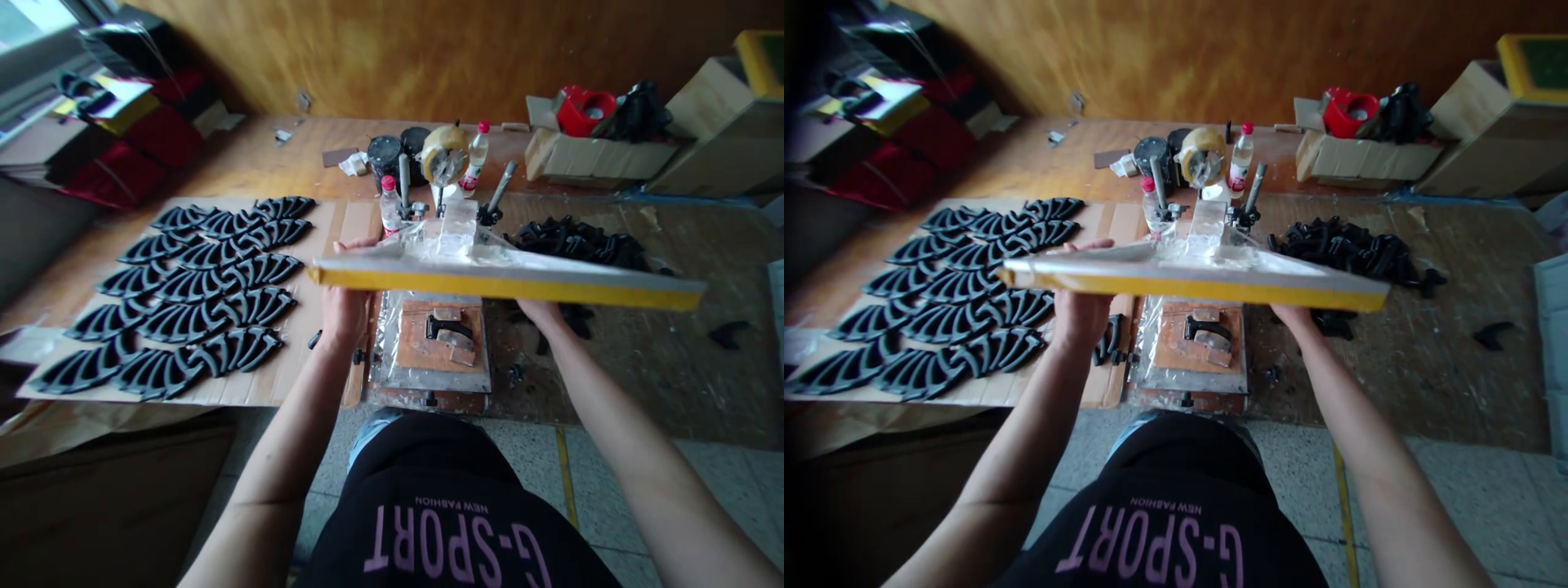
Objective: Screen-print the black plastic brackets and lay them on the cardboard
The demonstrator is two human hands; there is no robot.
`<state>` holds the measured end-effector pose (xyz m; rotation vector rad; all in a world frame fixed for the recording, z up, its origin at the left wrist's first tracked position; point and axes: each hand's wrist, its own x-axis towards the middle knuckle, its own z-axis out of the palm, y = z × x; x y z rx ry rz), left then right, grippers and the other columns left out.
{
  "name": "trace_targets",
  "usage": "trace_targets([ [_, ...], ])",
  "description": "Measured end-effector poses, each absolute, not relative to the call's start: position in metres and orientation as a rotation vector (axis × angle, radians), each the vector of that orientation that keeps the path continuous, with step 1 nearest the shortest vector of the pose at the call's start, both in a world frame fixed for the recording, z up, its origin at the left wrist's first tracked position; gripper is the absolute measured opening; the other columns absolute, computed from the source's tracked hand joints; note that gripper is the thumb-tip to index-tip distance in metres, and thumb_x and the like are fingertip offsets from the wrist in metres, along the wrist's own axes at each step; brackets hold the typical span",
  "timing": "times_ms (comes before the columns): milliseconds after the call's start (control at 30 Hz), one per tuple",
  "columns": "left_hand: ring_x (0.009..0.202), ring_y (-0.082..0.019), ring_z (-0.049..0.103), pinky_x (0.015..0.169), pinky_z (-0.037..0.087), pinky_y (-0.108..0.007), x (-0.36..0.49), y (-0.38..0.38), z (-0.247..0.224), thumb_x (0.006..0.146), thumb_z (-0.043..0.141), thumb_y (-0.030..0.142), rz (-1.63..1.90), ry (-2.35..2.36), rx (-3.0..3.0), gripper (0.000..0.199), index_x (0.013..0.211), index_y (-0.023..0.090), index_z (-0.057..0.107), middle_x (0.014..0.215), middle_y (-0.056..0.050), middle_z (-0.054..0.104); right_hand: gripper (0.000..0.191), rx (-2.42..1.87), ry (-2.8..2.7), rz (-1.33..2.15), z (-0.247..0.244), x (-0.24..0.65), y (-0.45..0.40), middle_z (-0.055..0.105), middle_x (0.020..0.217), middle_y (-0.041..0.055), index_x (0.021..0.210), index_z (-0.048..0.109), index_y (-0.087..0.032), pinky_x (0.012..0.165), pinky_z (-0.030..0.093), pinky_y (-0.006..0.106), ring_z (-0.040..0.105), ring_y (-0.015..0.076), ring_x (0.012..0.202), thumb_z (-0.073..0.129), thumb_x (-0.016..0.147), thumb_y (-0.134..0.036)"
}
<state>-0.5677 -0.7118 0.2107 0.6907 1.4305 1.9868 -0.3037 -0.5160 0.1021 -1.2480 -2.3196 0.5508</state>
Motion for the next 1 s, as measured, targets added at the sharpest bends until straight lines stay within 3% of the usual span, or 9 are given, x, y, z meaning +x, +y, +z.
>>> trace_targets([
  [100, 0.081, -0.015, 0.067, 0.065, 0.054, -0.024, -0.565, -0.694, 0.218, 0.089, 0.045, 0.063, 2.005, 1.347, 0.666, 0.048, 0.106, 0.022, 0.063, 0.088, -0.005, 0.071, 0.029, -1.155, -2.552, 0.609, 0.070, -0.318, -0.561, 0.067, 0.088, 0.0065, 0.082, 0.065, -0.019, 0.078, 0.047, 0.032, 0.061, 0.0202, 0.083, 0.062, 0.086, -0.048],
  [200, 0.078, -0.014, 0.068, 0.061, 0.053, -0.023, -0.546, -0.704, 0.194, 0.086, 0.050, 0.064, 1.972, 1.357, 0.539, 0.048, 0.110, 0.022, 0.059, 0.090, -0.006, 0.072, 0.017, -1.106, -2.720, 0.525, 0.056, -0.340, -0.598, 0.065, 0.092, 0.0094, 0.082, 0.061, -0.018, 0.082, 0.045, 0.033, 0.059, 0.0229, 0.092, 0.066, 0.085, -0.034],
  [333, 0.082, -0.022, 0.070, 0.056, 0.053, -0.027, -0.500, -0.743, 0.131, 0.078, 0.064, 0.062, 1.307, 1.330, 0.285, 0.055, 0.110, 0.017, 0.061, 0.104, -0.015, 0.072, 0.004, -1.251, -2.655, 0.444, 0.064, -0.355, -0.627, 0.065, 0.090, 0.0107, 0.091, 0.058, -0.017, 0.079, 0.044, 0.034, 0.058, 0.0240, 0.089, 0.057, 0.091, -0.021],
  [433, 0.095, -0.024, 0.068, 0.064, 0.056, -0.030, -0.473, -0.763, 0.096, 0.078, 0.064, 0.063, 1.182, 1.197, 0.089, 0.056, 0.113, 0.019, 0.062, 0.118, -0.015, 0.068, 0.009, -1.084, -2.695, 0.455, 0.075, -0.362, -0.657, 0.064, 0.094, 0.0103, 0.092, 0.059, -0.019, 0.078, 0.044, 0.032, 0.057, 0.0228, 0.091, 0.050, 0.094, -0.018],
  [567, 0.069, -0.012, 0.063, 0.063, 0.055, -0.025, -0.472, -0.768, 0.083, 0.070, 0.075, 0.057, 1.341, 1.245, -0.028, 0.047, 0.088, 0.015, 0.062, 0.082, -0.005, 0.067, 0.014, -0.672, -2.776, 0.667, 0.088, -0.366, -0.683, 0.063, 0.088, 0.0050, 0.084, 0.060, -0.019, 0.075, 0.044, 0.027, 0.058, 0.0177, 0.085, 0.052, 0.095, -0.022],
  [633, 0.062, -0.009, 0.058, 0.058, 0.053, -0.023, -0.489, -0.773, 0.081, 0.066, 0.077, 0.055, 1.371, 1.386, 0.007, 0.048, 0.087, 0.015, 0.061, 0.078, -0.002, 0.064, 0.017, -0.630, -2.698, 0.747, 0.090, -0.354, -0.671, 0.064, 0.087, 0.0038, 0.083, 0.061, -0.020, 0.077, 0.044, 0.027, 0.059, 0.0167, 0.087, 0.052, 0.096, -0.026],
  [800, 0.051, -0.009, 0.053, 0.048, 0.049, -0.021, -0.572, -0.818, 0.055, 0.073, 0.062, 0.067, 1.390, 1.954, 0.129, 0.051, 0.077, 0.017, 0.053, 0.060, 0.003, 0.052, 0.023, -1.591, -2.446, 0.328, 0.059, -0.272, -0.588, 0.064, 0.100, 0.0127, 0.097, 0.065, -0.018, 0.078, 0.044, 0.034, 0.060, 0.0239, 0.091, 0.048, 0.095, -0.034],
  [900, 0.054, -0.015, 0.061, 0.053, 0.053, -0.027, -0.618, -0.849, 0.030, 0.084, 0.045, 0.064, 1.040, 2.342, 0.094, 0.046, 0.076, 0.018, 0.050, 0.059, 0.001, 0.054, 0.045, -2.122, -2.253, 0.228, 0.020, -0.215, -0.552, 0.061, 0.109, 0.0222, 0.121, 0.056, -0.012, 0.076, 0.046, 0.042, 0.061, 0.0332, 0.097, 0.055, 0.090, -0.045],
  [1000, 0.060, -0.025, 0.067, 0.057, 0.054, -0.036, -0.641, -0.859, 0.015, 0.087, 0.037, 0.061, 0.634, 2.507, 0.108, 0.048, 0.083, 0.016, 0.056, 0.064, -0.009, 0.065, 0.050, -2.246, -2.004, 0.444, -0.015, -0.186, -0.542, 0.064, 0.102, 0.0193, 0.126, 0.049, -0.012, 0.075, 0.048, 0.043, 0.063, 0.0319, 0.091, 0.060, 0.085, -0.039],
])
